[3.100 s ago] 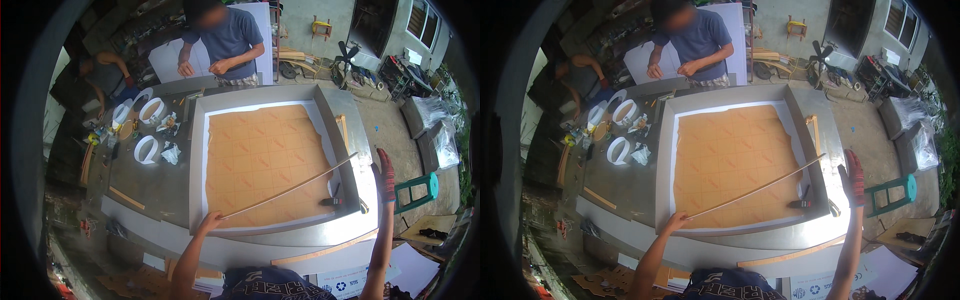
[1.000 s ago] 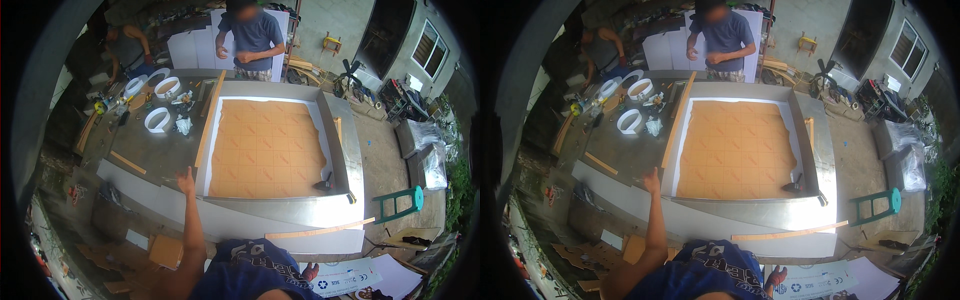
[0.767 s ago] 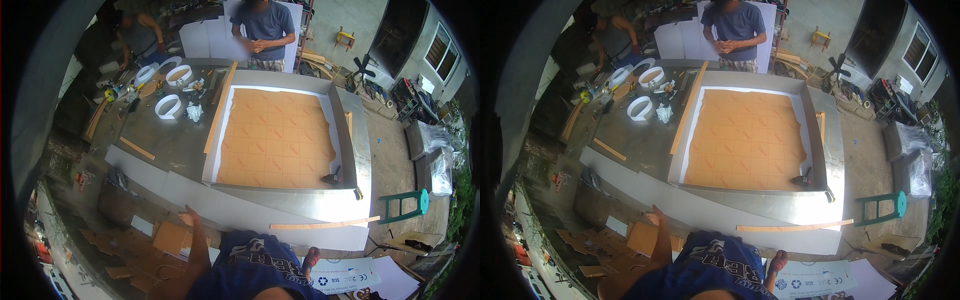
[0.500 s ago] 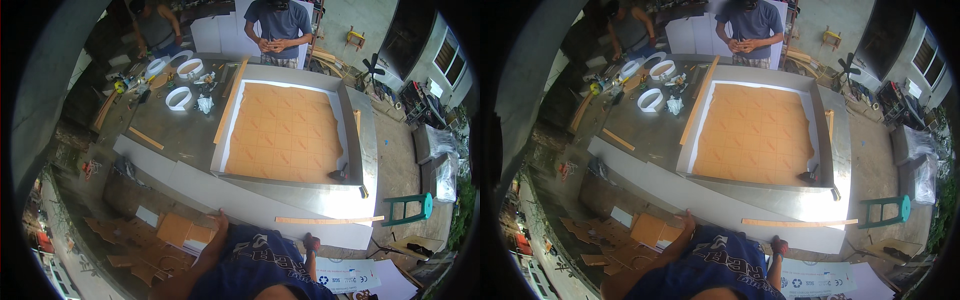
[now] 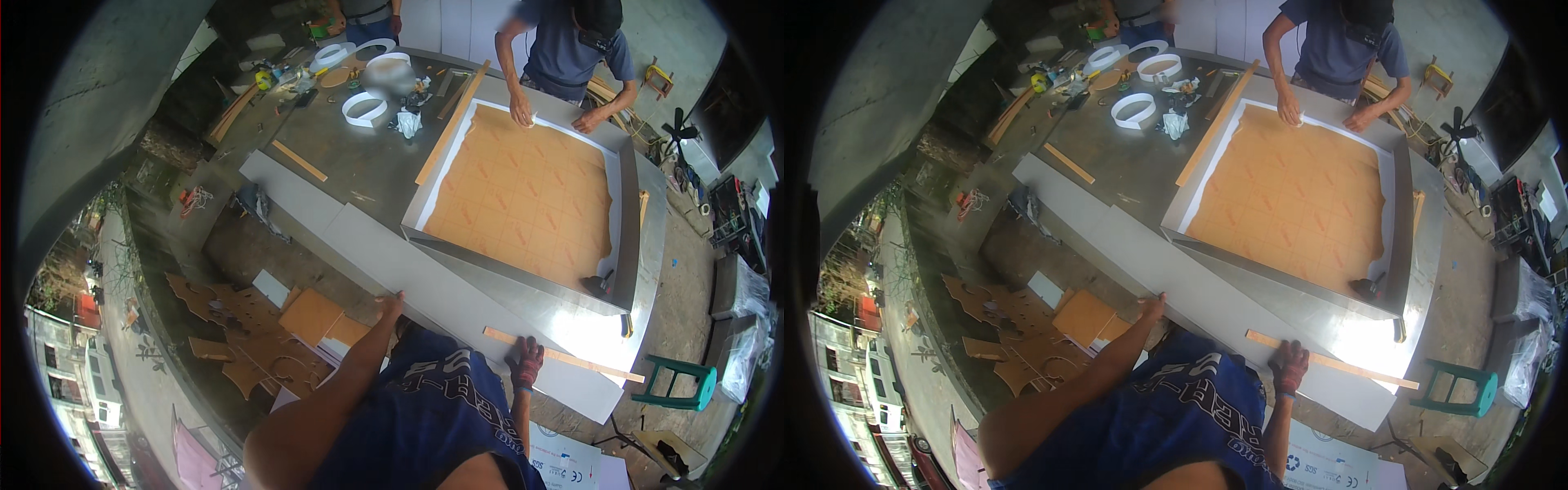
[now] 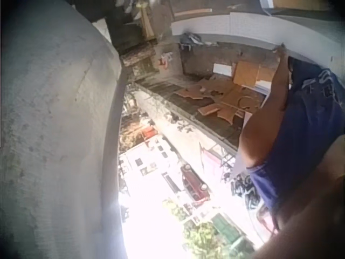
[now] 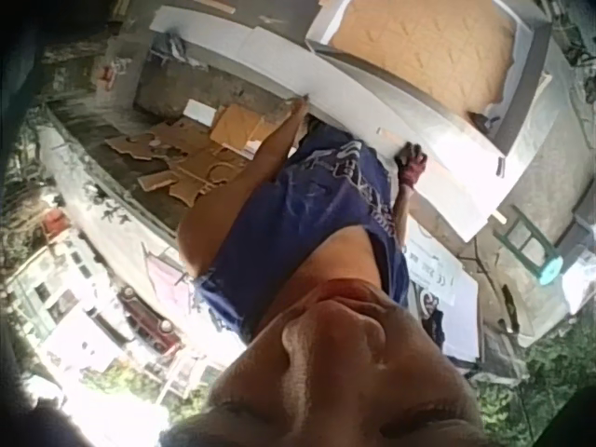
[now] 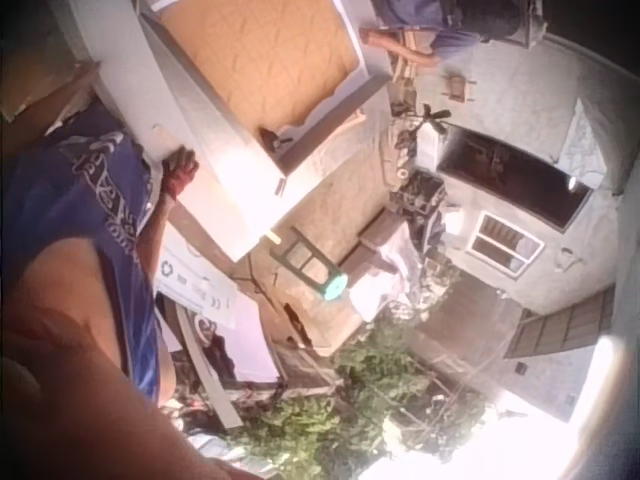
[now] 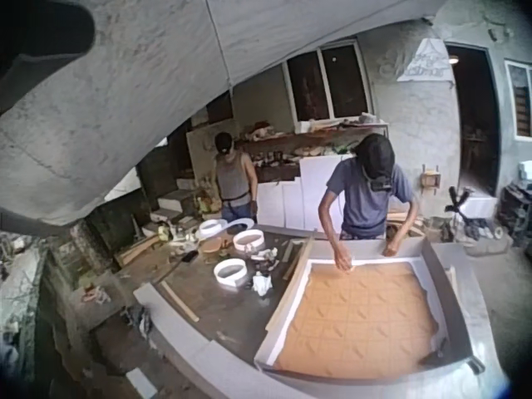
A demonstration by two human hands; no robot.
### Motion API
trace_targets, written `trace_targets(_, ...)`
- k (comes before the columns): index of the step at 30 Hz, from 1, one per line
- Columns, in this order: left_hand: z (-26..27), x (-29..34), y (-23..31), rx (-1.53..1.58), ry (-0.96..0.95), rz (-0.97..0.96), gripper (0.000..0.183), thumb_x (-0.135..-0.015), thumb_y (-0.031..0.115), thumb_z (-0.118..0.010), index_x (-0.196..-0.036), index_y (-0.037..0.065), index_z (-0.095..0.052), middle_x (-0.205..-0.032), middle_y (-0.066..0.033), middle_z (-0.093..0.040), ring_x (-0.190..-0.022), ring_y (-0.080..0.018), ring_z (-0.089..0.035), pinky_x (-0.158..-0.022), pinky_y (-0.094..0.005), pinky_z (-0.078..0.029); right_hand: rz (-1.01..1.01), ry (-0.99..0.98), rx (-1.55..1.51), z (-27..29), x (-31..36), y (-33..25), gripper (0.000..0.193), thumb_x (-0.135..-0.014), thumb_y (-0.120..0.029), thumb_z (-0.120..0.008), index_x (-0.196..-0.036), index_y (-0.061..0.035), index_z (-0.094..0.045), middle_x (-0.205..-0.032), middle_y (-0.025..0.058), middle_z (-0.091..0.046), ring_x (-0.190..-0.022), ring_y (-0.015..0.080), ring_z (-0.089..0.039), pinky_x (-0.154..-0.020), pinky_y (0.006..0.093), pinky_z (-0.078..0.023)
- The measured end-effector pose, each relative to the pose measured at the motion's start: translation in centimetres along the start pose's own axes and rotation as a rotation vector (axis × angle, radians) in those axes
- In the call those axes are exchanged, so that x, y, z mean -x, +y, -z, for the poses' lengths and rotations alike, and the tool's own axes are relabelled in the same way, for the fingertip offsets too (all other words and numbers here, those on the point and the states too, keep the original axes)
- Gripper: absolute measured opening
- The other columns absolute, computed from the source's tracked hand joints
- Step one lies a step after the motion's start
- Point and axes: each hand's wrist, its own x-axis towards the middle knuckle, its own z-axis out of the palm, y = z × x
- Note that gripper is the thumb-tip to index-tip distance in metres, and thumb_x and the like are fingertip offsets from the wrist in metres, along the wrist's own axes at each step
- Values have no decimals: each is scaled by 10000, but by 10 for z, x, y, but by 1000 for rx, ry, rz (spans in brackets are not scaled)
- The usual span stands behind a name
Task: The recorder uses a utility knife to cut material and then positions wooden strips on a large frame with collaborators.
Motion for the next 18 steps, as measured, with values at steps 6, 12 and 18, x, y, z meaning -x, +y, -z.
trace_targets(6, 23, -5, -14, -137, 44, -212, 791, -816, 599, -551, -1191, -98, -553, -1263, -313, -509, -1181, -446, -496, -951, -578, -395, 158, -174, 80, -21, -35, 22, 210, -741, -63, -558, -941, -114, -592, -980, 91, -577, -978, 299, -534, -850, 416, -423)
trace_targets(12, 76, -41, -46, -85, 434, -202, 605, -775, 425, -653, -1114, -72, -586, -1105, -288, -611, -1032, -428, -600, -878, -510, -476, 189, -217, 197, -14, -62, 5, 211, -778, -105, -577, -983, -61, -549, -949, 150, -564, -925, 322, -549, -798, 432, -443)
trace_targets(18, 134, -55, -50, -65, 590, -283, 374, -773, 289, -651, -1026, 16, -613, -1018, -223, -650, -938, -372, -645, -783, -443, -516, 265, -295, 187, -21, -73, -42, 185, -811, -172, -618, -963, -78, -569, -899, 141, -599, -867, 305, -598, -730, 409, -482)
